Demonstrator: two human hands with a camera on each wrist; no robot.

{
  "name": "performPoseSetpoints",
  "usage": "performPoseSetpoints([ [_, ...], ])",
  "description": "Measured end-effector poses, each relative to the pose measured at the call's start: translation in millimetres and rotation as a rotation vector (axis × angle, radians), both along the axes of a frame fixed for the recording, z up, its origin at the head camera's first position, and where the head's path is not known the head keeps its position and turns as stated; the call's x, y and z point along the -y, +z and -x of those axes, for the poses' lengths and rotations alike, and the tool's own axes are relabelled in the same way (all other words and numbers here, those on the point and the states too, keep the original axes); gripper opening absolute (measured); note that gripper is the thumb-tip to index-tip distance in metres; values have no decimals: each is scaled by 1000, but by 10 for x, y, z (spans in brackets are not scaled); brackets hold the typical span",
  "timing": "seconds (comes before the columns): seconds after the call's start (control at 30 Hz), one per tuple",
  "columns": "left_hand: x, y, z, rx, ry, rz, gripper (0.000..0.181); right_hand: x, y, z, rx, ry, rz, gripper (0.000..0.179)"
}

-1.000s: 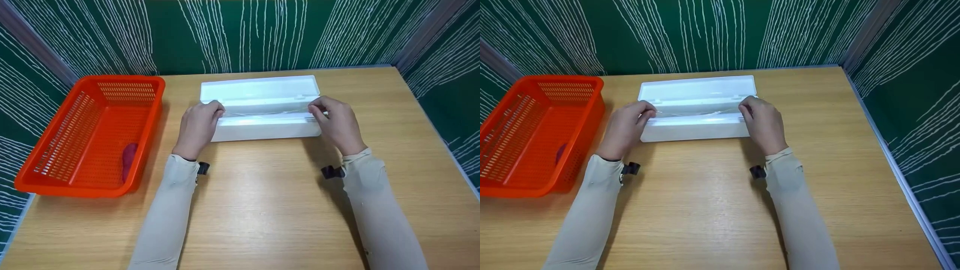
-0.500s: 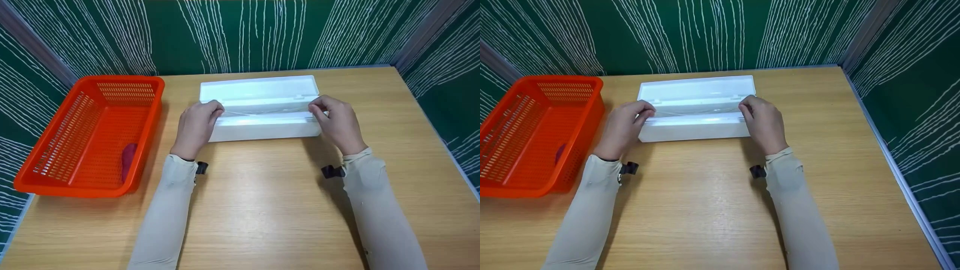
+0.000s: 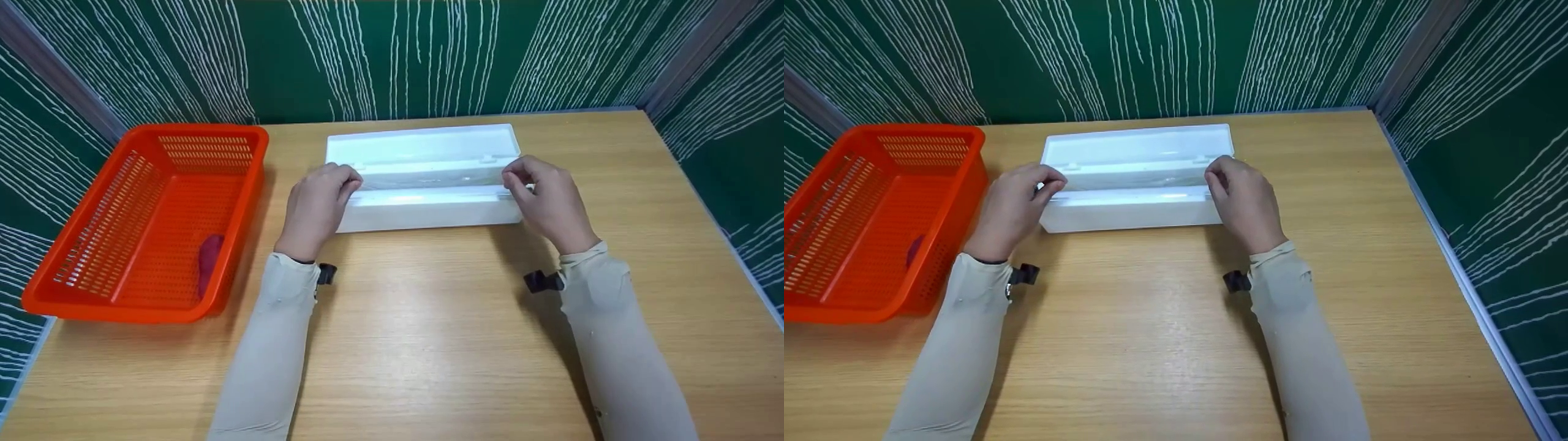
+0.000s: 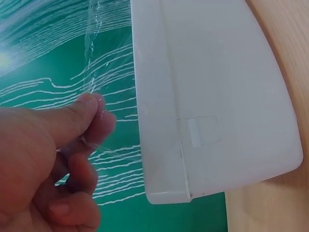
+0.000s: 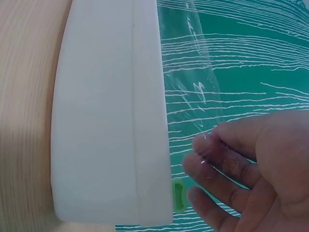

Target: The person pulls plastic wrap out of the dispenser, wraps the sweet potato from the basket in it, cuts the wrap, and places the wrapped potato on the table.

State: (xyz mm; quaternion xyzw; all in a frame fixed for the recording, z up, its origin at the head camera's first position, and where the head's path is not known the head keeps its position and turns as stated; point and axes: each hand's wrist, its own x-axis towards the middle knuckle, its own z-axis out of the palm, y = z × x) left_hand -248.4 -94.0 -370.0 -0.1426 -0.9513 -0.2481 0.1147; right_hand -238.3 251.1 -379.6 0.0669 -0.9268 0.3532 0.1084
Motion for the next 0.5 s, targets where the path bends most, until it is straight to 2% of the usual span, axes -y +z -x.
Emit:
performPoseSetpoints([
  [0.27,-19,27,-6,72,25,-41,23,-12,-42,42,-13,73,12,28],
  [0.5,-17,35,-21,54,10,-49,21,-5,-46,30,29,75,-36,32],
])
